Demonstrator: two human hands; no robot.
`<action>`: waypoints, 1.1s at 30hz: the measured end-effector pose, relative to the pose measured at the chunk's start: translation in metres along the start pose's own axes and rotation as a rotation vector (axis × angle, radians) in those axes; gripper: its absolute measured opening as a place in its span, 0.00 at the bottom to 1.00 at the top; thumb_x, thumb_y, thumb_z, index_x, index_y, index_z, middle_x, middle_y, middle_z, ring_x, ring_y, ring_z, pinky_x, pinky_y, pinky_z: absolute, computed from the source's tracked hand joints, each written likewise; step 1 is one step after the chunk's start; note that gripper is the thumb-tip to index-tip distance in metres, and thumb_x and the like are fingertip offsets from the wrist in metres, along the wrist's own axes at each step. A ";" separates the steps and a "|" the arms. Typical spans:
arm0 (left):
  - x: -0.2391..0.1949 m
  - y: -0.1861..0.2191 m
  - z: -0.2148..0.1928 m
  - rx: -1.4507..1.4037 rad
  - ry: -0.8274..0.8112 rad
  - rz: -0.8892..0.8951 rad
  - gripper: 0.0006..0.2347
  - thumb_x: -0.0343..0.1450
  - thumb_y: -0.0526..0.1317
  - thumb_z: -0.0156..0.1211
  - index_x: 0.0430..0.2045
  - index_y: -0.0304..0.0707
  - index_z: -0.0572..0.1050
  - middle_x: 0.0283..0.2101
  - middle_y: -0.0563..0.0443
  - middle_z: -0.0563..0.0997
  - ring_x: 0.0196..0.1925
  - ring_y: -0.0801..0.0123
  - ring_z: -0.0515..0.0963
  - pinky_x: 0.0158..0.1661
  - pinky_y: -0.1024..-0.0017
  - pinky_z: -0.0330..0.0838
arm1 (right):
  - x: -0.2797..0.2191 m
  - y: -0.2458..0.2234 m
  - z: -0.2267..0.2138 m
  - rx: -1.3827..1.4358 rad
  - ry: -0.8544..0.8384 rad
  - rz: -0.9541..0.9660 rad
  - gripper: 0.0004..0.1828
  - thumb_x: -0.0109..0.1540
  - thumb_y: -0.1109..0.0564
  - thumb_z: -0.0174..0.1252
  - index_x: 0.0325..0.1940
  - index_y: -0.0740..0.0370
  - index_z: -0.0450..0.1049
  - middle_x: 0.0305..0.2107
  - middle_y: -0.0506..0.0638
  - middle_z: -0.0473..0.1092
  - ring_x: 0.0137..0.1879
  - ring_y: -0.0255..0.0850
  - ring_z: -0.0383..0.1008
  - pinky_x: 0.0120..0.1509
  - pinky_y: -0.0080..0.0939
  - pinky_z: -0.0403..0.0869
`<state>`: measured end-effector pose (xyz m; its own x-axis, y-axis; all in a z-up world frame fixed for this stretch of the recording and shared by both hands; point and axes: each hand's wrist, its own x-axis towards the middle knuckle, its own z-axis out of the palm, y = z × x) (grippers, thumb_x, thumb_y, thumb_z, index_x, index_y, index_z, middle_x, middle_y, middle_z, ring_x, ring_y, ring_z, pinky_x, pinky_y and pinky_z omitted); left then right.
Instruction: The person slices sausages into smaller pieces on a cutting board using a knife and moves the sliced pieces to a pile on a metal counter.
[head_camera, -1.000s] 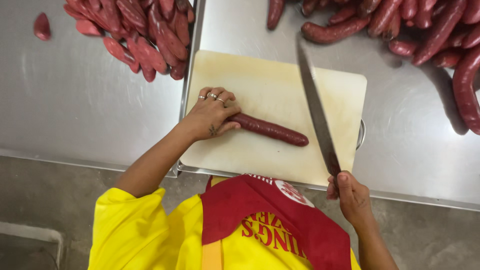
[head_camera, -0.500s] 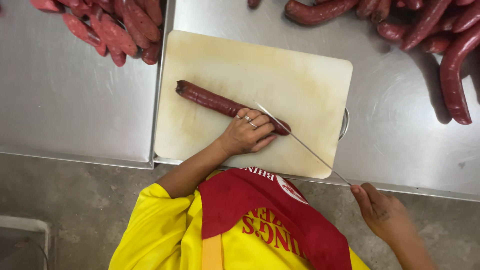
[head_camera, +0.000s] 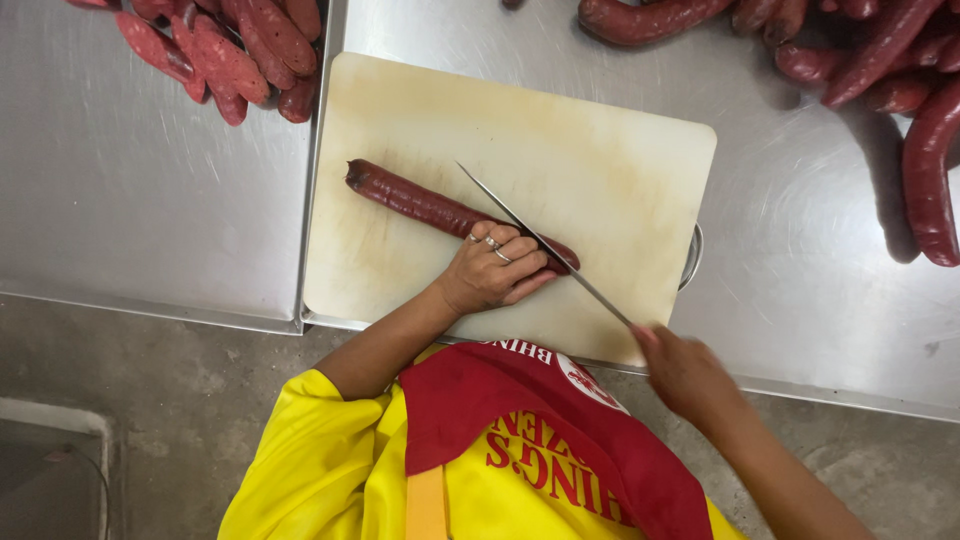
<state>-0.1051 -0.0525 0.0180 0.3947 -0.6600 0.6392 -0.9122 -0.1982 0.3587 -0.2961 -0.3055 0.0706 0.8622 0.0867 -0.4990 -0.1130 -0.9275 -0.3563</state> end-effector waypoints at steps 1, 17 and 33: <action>0.000 -0.001 0.000 0.000 0.001 0.001 0.10 0.66 0.43 0.76 0.33 0.44 0.79 0.38 0.56 0.76 0.42 0.68 0.74 0.44 0.67 0.61 | 0.022 -0.015 0.004 0.313 -0.073 0.450 0.21 0.73 0.44 0.42 0.45 0.62 0.74 0.27 0.68 0.75 0.37 0.65 0.77 0.43 0.60 0.72; -0.010 -0.019 -0.019 0.009 -0.030 0.012 0.10 0.67 0.42 0.74 0.36 0.44 0.79 0.44 0.55 0.77 0.47 0.68 0.75 0.50 0.66 0.60 | -0.113 -0.004 -0.024 0.003 -0.149 0.645 0.29 0.68 0.32 0.40 0.44 0.54 0.76 0.13 0.61 0.74 0.24 0.58 0.79 0.33 0.57 0.77; -0.024 -0.030 -0.038 0.056 0.040 -0.012 0.10 0.68 0.42 0.74 0.37 0.42 0.78 0.45 0.54 0.77 0.48 0.65 0.76 0.51 0.65 0.62 | 0.074 -0.079 -0.016 0.384 0.098 0.343 0.23 0.72 0.43 0.44 0.45 0.65 0.74 0.27 0.70 0.74 0.37 0.68 0.75 0.44 0.62 0.72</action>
<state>-0.0830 -0.0028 0.0175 0.4088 -0.6279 0.6623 -0.9116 -0.2469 0.3286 -0.2150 -0.2317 0.0742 0.7842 -0.2498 -0.5680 -0.5535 -0.6952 -0.4585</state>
